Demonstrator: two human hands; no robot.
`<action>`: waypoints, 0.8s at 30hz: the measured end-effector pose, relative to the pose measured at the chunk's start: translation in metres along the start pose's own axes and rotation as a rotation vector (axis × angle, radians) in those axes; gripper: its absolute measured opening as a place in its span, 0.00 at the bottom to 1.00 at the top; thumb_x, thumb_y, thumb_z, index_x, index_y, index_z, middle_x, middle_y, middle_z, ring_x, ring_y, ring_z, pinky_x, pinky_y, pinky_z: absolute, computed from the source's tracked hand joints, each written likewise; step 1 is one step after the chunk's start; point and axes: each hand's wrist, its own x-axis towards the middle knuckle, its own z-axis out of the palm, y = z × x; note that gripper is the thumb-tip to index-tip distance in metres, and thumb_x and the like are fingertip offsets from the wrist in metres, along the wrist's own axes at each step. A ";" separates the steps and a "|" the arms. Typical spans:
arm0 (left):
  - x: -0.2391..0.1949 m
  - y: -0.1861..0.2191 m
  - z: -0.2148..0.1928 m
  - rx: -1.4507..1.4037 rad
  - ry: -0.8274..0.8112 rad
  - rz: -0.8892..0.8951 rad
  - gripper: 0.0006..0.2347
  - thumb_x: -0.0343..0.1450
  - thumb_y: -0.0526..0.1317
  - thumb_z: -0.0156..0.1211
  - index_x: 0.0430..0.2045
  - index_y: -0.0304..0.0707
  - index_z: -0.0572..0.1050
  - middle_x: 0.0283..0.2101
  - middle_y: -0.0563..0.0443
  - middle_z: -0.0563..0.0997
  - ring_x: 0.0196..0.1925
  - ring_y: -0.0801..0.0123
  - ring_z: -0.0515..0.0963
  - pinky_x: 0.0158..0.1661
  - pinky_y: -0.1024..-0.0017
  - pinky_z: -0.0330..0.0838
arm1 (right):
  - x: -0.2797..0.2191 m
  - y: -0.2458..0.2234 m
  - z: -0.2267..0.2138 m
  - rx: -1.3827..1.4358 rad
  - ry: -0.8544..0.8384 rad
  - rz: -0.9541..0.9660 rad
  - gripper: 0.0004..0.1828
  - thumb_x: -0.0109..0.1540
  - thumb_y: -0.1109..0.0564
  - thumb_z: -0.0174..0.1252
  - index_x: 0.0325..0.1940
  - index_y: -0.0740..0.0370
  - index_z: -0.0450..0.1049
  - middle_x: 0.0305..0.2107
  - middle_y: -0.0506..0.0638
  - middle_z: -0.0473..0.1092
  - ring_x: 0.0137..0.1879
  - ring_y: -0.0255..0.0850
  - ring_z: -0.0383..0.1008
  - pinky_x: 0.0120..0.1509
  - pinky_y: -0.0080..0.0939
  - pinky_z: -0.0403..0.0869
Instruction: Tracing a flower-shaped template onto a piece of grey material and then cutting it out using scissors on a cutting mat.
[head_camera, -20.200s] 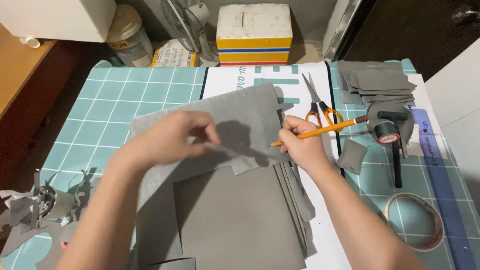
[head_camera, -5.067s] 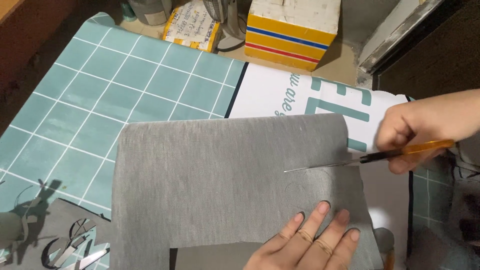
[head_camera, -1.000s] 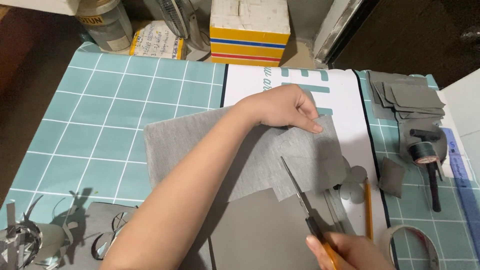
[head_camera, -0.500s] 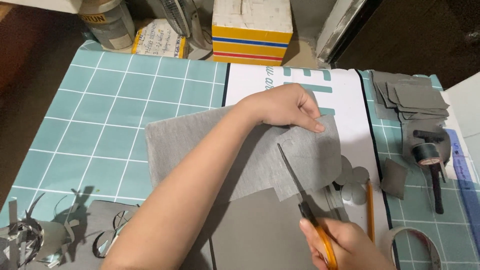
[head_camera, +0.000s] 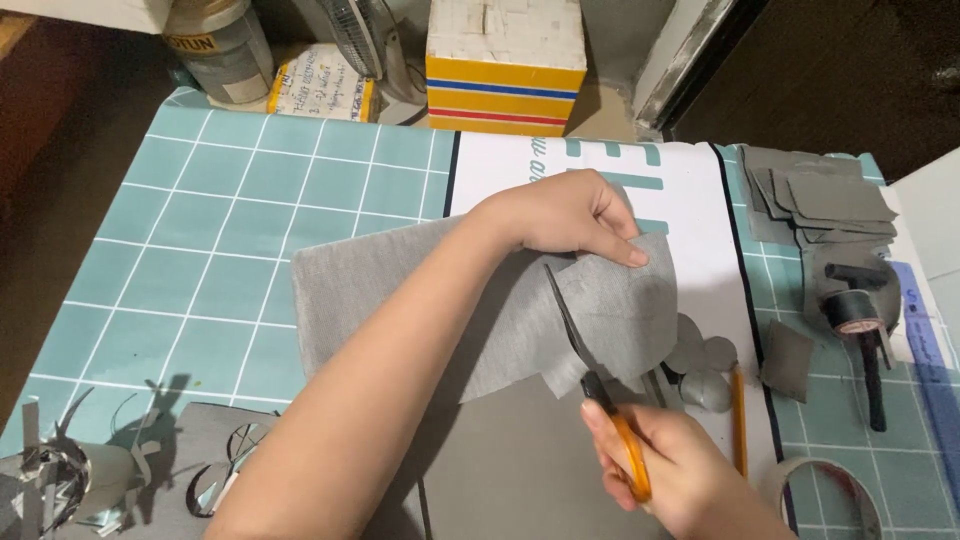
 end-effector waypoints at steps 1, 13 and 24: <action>0.000 -0.001 -0.001 -0.012 -0.005 0.017 0.12 0.67 0.46 0.72 0.15 0.48 0.76 0.20 0.66 0.72 0.26 0.80 0.66 0.35 0.79 0.62 | -0.004 -0.013 0.005 -0.114 0.049 0.067 0.26 0.70 0.42 0.55 0.27 0.65 0.68 0.18 0.56 0.63 0.23 0.45 0.63 0.34 0.43 0.64; -0.005 0.005 -0.004 -0.037 -0.013 0.011 0.12 0.67 0.48 0.71 0.15 0.49 0.76 0.21 0.66 0.71 0.26 0.80 0.66 0.36 0.79 0.61 | -0.003 0.000 -0.010 -0.024 -0.045 0.082 0.27 0.70 0.42 0.50 0.32 0.69 0.72 0.19 0.59 0.66 0.22 0.46 0.63 0.30 0.43 0.62; -0.031 0.031 0.012 0.059 0.134 0.161 0.17 0.73 0.41 0.64 0.16 0.46 0.62 0.18 0.63 0.61 0.23 0.78 0.59 0.31 0.78 0.57 | 0.236 0.368 -0.521 -0.421 0.826 -0.307 0.06 0.61 0.71 0.55 0.42 0.73 0.74 0.28 0.64 0.69 0.32 0.56 0.69 0.30 0.55 0.64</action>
